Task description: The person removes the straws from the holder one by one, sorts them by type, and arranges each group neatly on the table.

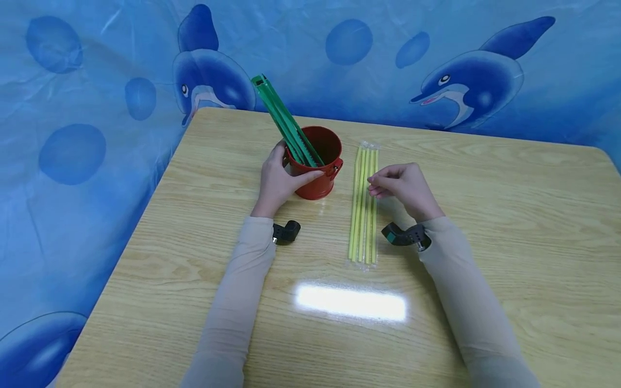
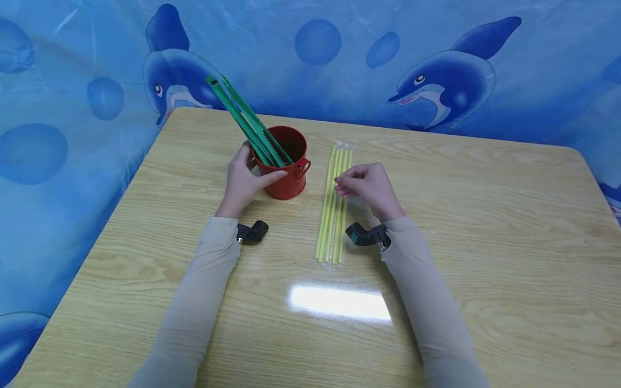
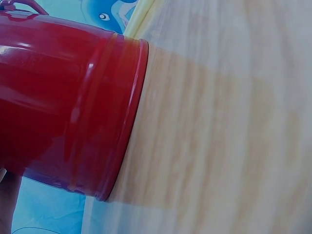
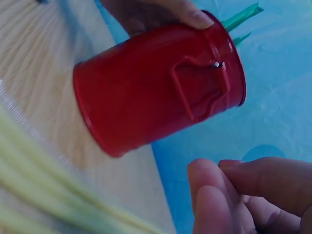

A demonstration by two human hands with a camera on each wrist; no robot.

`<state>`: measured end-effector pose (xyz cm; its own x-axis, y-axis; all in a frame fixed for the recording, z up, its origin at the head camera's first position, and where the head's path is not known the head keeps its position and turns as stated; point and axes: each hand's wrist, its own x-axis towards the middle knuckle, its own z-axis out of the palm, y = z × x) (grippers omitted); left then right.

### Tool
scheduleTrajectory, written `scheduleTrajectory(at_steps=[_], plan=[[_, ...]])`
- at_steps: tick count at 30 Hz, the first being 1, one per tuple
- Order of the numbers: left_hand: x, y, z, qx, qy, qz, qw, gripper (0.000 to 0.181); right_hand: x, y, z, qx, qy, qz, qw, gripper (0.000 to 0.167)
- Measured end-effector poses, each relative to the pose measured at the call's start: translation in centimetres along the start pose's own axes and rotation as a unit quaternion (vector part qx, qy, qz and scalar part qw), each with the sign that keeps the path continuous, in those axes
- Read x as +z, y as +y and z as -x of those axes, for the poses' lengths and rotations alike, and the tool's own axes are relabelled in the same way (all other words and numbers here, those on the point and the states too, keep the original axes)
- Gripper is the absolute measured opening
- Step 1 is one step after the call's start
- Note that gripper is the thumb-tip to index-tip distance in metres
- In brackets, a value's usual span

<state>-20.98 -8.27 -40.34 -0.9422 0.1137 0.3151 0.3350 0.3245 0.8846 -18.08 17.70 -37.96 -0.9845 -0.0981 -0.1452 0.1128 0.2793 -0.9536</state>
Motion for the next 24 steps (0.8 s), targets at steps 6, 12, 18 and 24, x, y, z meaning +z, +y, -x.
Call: scheduleTrajectory(at_steps=[6, 12, 18, 24], plan=[[0.0, 0.2, 0.0, -0.002, 0.002, -0.004, 1.0000, 0.078, 1.0, -2.5, -0.8, -0.055, 0.002, -0.017, 0.9984, 0.022], [0.1, 0.0, 0.1, -0.006, 0.003, -0.008, 0.9999, 0.078, 2.3, -5.3, -1.4, -0.104, -0.004, -0.038, 0.9939, 0.018], [0.0, 0.0, 0.0, -0.002, 0.004, -0.018, 0.9998, 0.080, 3.8, -7.1, -2.4, -0.142, -0.018, -0.064, 0.9876, 0.023], [0.0, 0.1, 0.0, -0.002, 0.000, -0.026, 0.9997, 0.081, 5.6, -8.4, -3.6, -0.161, -0.023, -0.077, 0.9837, 0.019]])
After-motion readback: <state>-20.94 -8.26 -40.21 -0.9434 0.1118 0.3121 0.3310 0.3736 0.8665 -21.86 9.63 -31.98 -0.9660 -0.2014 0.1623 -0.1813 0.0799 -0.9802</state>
